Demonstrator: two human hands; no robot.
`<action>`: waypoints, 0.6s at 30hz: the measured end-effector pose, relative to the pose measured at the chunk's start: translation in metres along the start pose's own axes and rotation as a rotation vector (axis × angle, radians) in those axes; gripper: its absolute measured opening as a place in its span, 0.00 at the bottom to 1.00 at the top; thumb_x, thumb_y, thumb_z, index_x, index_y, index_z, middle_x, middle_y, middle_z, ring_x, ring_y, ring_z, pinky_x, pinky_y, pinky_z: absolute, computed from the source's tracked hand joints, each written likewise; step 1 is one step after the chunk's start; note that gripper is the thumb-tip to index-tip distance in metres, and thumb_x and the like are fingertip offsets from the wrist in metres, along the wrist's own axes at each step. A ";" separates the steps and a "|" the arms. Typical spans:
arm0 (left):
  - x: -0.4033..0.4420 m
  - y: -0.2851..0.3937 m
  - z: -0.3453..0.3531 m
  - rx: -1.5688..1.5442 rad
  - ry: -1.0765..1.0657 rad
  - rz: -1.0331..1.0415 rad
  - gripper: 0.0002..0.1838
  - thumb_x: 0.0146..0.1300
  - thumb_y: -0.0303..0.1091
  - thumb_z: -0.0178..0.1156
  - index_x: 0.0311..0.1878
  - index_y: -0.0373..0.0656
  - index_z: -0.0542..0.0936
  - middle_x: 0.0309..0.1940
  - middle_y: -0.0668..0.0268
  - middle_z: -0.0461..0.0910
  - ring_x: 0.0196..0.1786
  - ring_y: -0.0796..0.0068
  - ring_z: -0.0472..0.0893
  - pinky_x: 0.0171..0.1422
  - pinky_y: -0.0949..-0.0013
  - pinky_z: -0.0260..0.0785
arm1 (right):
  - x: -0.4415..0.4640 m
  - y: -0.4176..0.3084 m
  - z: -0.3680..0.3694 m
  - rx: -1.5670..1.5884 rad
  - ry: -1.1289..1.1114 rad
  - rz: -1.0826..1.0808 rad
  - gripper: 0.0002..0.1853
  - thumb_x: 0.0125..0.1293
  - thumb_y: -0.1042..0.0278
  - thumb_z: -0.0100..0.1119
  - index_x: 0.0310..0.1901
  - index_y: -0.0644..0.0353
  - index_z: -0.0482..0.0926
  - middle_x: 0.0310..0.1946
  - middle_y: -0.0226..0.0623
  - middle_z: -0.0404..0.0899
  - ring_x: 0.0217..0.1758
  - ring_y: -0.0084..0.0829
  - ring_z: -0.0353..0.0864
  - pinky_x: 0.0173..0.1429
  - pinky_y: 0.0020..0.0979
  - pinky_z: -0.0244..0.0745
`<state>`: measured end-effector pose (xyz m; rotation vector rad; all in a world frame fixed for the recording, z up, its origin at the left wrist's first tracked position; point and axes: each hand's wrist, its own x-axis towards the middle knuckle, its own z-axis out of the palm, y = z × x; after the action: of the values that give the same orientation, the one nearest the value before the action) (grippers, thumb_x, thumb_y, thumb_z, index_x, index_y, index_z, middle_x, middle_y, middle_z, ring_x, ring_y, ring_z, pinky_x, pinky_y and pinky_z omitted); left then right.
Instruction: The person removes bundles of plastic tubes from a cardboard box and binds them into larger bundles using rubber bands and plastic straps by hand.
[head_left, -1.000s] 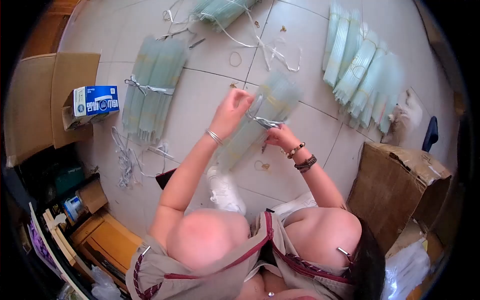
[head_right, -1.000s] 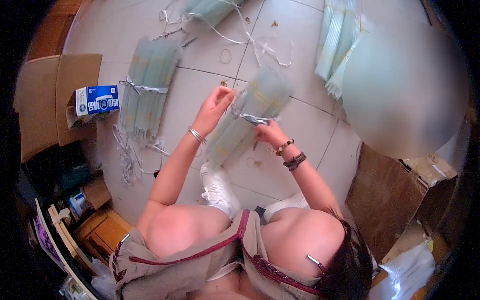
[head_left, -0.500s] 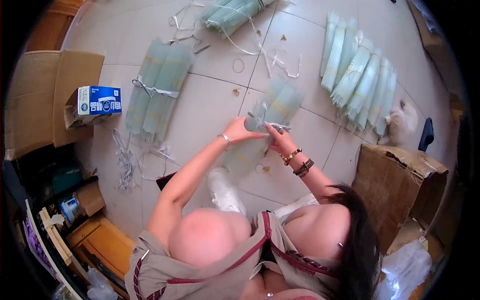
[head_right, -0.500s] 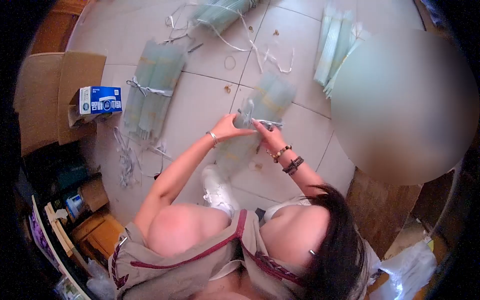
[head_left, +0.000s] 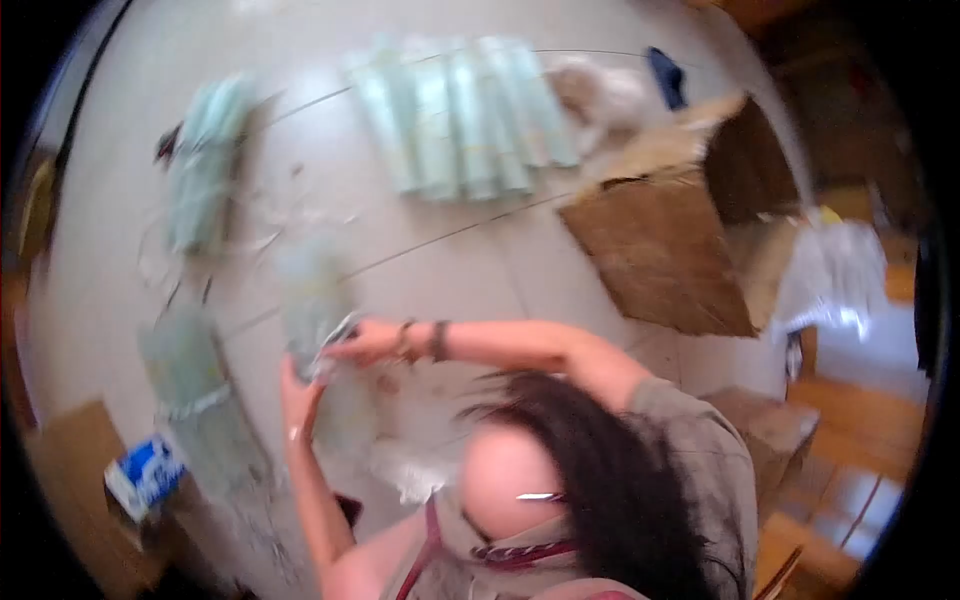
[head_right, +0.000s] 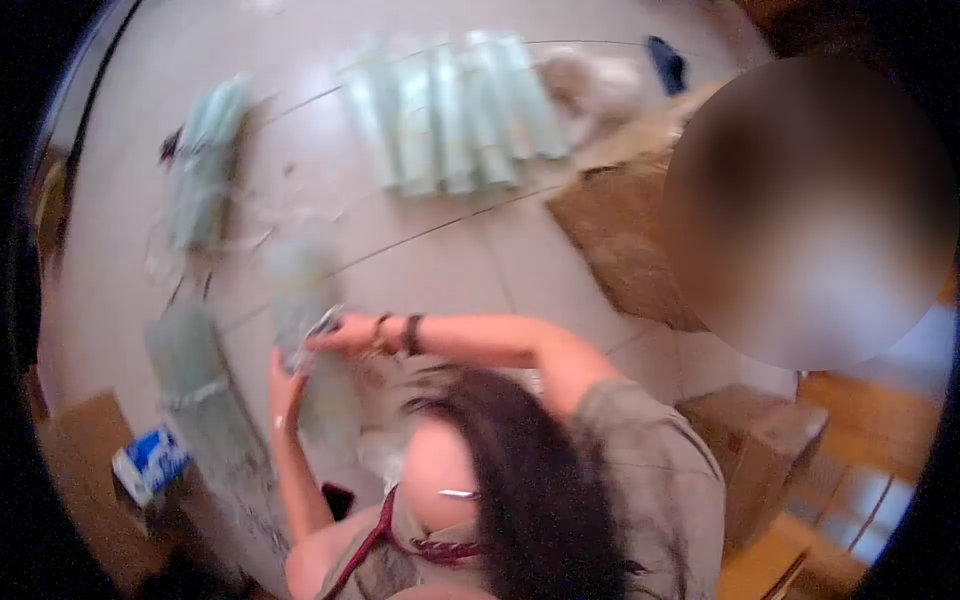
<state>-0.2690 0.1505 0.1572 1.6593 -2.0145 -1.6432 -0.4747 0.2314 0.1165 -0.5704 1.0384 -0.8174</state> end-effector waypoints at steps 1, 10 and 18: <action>0.001 -0.013 -0.006 -0.055 0.016 0.054 0.39 0.50 0.38 0.72 0.65 0.36 0.69 0.57 0.59 0.76 0.57 0.64 0.76 0.62 0.63 0.68 | 0.014 0.006 0.004 0.045 -0.047 0.002 0.31 0.57 0.40 0.72 0.51 0.58 0.82 0.35 0.24 0.77 0.36 0.18 0.74 0.35 0.25 0.74; -0.041 -0.043 -0.020 -0.164 0.227 0.126 0.35 0.59 0.40 0.70 0.63 0.34 0.66 0.52 0.62 0.73 0.52 0.69 0.74 0.59 0.68 0.66 | 0.034 0.007 0.041 -0.265 0.048 -0.284 0.48 0.43 0.33 0.78 0.51 0.71 0.72 0.43 0.45 0.80 0.45 0.34 0.79 0.49 0.33 0.76; -0.034 0.033 -0.023 -0.044 0.269 0.409 0.62 0.53 0.70 0.64 0.76 0.30 0.51 0.71 0.53 0.60 0.70 0.58 0.64 0.73 0.59 0.57 | -0.067 -0.106 0.022 -0.439 0.375 -0.557 0.47 0.48 0.34 0.74 0.53 0.71 0.68 0.47 0.56 0.76 0.49 0.47 0.78 0.54 0.39 0.74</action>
<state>-0.2627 0.1550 0.2088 1.2620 -1.9945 -1.2442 -0.5059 0.2247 0.2396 -1.1423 1.4452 -1.2236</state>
